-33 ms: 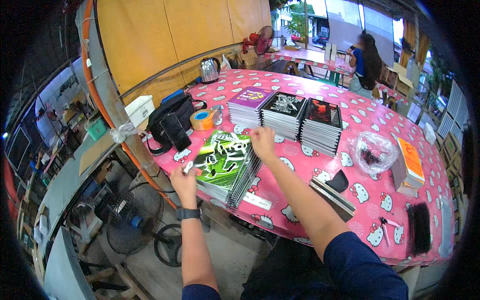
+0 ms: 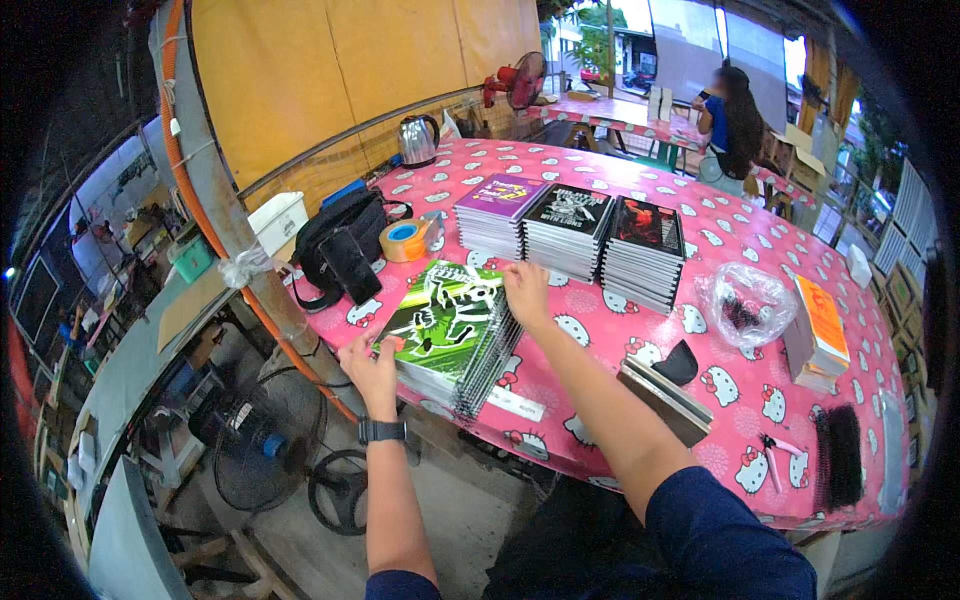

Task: The person binds notebooks by inserting a plastic spiral through the pre-punched holes of a stack of papers and covers, then uses pink shears to cut and crimp the ends of the spiral.

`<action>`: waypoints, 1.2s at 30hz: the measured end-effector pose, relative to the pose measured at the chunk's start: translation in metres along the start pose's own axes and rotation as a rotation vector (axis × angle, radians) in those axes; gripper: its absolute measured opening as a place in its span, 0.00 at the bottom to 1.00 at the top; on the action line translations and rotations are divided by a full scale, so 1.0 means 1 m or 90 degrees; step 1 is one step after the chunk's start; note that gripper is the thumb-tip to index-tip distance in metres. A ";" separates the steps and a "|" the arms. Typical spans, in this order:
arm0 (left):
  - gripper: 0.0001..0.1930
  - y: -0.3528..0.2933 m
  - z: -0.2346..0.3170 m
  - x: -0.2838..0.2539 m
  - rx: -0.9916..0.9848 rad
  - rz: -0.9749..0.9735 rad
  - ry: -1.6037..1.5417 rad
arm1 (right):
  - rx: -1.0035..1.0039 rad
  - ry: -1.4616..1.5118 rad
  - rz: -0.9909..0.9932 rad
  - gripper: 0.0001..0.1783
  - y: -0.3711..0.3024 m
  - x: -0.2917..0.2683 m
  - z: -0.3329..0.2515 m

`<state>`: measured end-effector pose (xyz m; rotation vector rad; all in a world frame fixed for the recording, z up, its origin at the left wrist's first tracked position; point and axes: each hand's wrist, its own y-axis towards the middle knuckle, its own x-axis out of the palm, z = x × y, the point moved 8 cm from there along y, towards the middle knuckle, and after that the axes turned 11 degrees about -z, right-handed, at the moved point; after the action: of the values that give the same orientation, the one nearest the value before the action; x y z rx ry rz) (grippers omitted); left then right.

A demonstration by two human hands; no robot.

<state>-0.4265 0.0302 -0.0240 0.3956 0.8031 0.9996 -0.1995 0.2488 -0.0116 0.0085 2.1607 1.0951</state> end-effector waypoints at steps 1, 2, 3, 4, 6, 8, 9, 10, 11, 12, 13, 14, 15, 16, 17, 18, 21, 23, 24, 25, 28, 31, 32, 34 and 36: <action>0.19 -0.006 0.003 -0.001 0.016 0.069 -0.081 | 0.085 0.252 0.014 0.13 -0.011 0.007 0.016; 0.18 -0.011 0.006 -0.003 0.031 0.138 -0.162 | 0.170 0.502 0.032 0.13 -0.018 0.018 0.031; 0.18 -0.007 0.007 0.006 0.029 0.132 -0.170 | 0.096 0.494 0.023 0.13 -0.012 0.017 0.028; 0.17 -0.002 -0.015 0.022 -0.064 0.064 -0.432 | 0.106 0.499 0.016 0.13 -0.014 0.020 0.021; 0.18 -0.002 -0.027 0.041 -0.163 -0.014 -0.685 | 0.201 0.579 -0.022 0.12 -0.018 0.031 0.012; 0.21 -0.007 -0.011 0.041 -0.187 0.047 -0.576 | 0.171 0.575 0.056 0.11 -0.021 0.022 0.023; 0.19 -0.009 -0.014 0.052 -0.236 0.033 -0.629 | 0.174 0.617 0.054 0.11 -0.025 0.023 0.030; 0.19 -0.006 -0.025 0.046 -0.232 0.037 -0.623 | 0.170 0.677 0.045 0.12 -0.023 0.026 0.019; 0.19 -0.003 -0.030 0.044 -0.180 0.046 -0.586 | 0.171 0.618 0.050 0.13 -0.022 0.025 0.021; 0.20 -0.004 -0.034 0.042 -0.130 0.054 -0.549 | 0.174 0.620 0.056 0.13 -0.025 0.024 0.024; 0.23 -0.014 -0.024 0.054 -0.132 0.002 -0.546 | 0.247 0.621 0.089 0.15 -0.036 0.023 0.046; 0.23 -0.020 -0.026 0.058 -0.128 -0.004 -0.543 | 0.312 0.635 0.118 0.19 -0.044 0.024 0.054; 0.25 -0.029 -0.036 0.070 -0.183 0.019 -0.674 | 0.316 0.637 0.124 0.19 -0.049 0.024 0.056; 0.27 -0.037 -0.053 0.077 -0.238 0.049 -0.796 | 0.333 0.589 0.070 0.22 -0.053 0.030 0.048; 0.33 -0.036 -0.065 0.077 -0.240 0.037 -0.767 | 0.350 0.535 0.015 0.27 -0.058 0.035 0.042; 0.33 -0.036 -0.077 0.075 -0.240 0.038 -0.759 | 0.364 0.482 -0.041 0.31 -0.062 0.040 0.037; 0.37 -0.038 -0.072 0.095 -0.264 -0.014 -0.794 | 0.374 0.525 0.003 0.31 -0.069 0.042 0.053; 0.37 -0.039 -0.068 0.097 -0.249 -0.033 -0.807 | 0.381 0.591 0.013 0.31 -0.067 0.042 0.055; 0.37 -0.040 -0.065 0.098 -0.240 -0.044 -0.824 | 0.384 0.596 0.023 0.31 -0.068 0.040 0.055; 0.37 -0.045 -0.056 0.100 -0.270 -0.045 -0.863 | 0.398 0.559 0.021 0.31 -0.071 0.036 0.055; 0.35 -0.060 -0.033 0.092 -0.235 -0.025 -0.788 | 0.419 0.517 0.035 0.33 -0.077 0.023 0.063; 0.32 -0.075 -0.017 0.096 -0.303 0.018 -0.890 | 0.436 0.524 0.031 0.34 -0.083 0.011 0.073; 0.30 -0.080 -0.008 0.095 -0.336 0.024 -0.876 | 0.446 0.528 0.013 0.35 -0.087 0.009 0.077; 0.30 -0.085 0.022 0.087 -0.356 0.024 -0.751 | 0.449 0.534 0.006 0.35 -0.093 0.001 0.089; 0.30 -0.091 0.033 0.088 -0.367 0.025 -0.629 | 0.447 0.554 0.032 0.34 -0.097 -0.004 0.103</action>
<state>-0.3222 0.0625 -0.0960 0.3424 -0.3831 0.8765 -0.1071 0.2575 -0.1185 -0.1140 3.2415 0.2955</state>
